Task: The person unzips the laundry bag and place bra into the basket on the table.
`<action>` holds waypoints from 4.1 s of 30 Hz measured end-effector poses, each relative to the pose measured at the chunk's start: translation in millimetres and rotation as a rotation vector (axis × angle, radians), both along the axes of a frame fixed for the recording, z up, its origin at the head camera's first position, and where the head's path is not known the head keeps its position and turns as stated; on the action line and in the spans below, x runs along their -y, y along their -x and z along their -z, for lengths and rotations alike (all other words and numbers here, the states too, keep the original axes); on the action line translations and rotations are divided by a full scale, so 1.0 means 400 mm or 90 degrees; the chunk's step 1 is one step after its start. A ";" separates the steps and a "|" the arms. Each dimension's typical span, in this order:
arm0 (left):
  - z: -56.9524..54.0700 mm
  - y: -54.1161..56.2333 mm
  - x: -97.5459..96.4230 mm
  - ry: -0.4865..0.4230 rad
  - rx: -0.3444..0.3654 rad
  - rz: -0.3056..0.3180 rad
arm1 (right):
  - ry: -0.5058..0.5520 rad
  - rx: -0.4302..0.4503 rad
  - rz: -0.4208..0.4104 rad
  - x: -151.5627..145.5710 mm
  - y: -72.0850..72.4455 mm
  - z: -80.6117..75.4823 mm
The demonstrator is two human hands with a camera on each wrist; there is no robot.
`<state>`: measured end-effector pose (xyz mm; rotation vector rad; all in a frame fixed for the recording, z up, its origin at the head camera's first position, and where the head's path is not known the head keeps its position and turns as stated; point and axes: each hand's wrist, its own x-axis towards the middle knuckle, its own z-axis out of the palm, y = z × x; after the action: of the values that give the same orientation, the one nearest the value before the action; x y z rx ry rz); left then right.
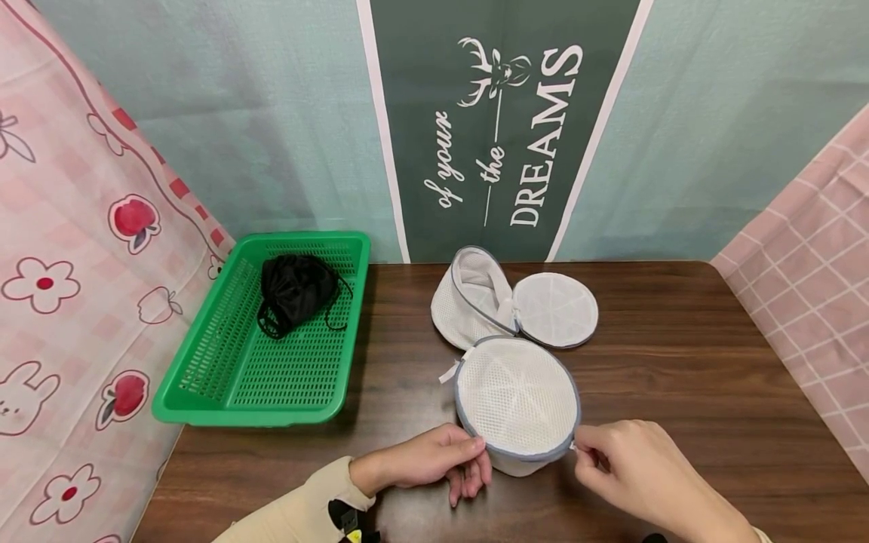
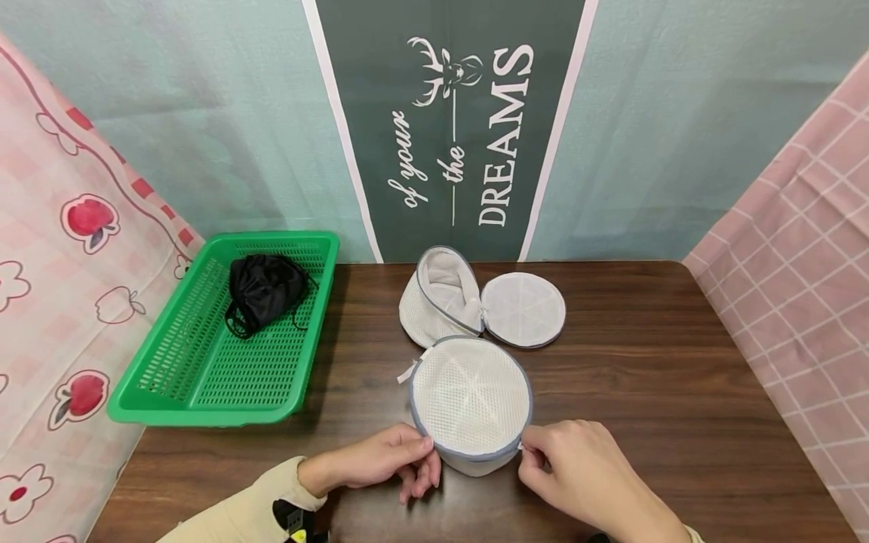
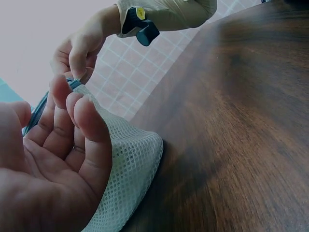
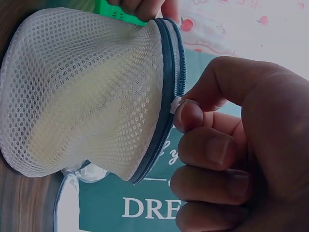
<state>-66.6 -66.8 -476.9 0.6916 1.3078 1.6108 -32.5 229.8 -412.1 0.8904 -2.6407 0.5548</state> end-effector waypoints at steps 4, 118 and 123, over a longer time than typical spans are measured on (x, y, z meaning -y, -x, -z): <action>0.000 -0.001 -0.002 -0.002 0.005 0.001 | 0.006 0.002 -0.008 0.005 -0.005 0.002; -0.006 -0.036 -0.044 0.028 0.028 -0.031 | 0.063 0.014 -0.088 0.110 -0.043 0.031; -0.003 -0.035 -0.042 0.022 0.024 -0.025 | 0.056 0.000 -0.078 0.101 -0.041 0.029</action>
<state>-52.8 -50.0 -475.8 0.6144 1.3267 1.6215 -16.1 189.5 -423.7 1.0308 -2.5518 0.6954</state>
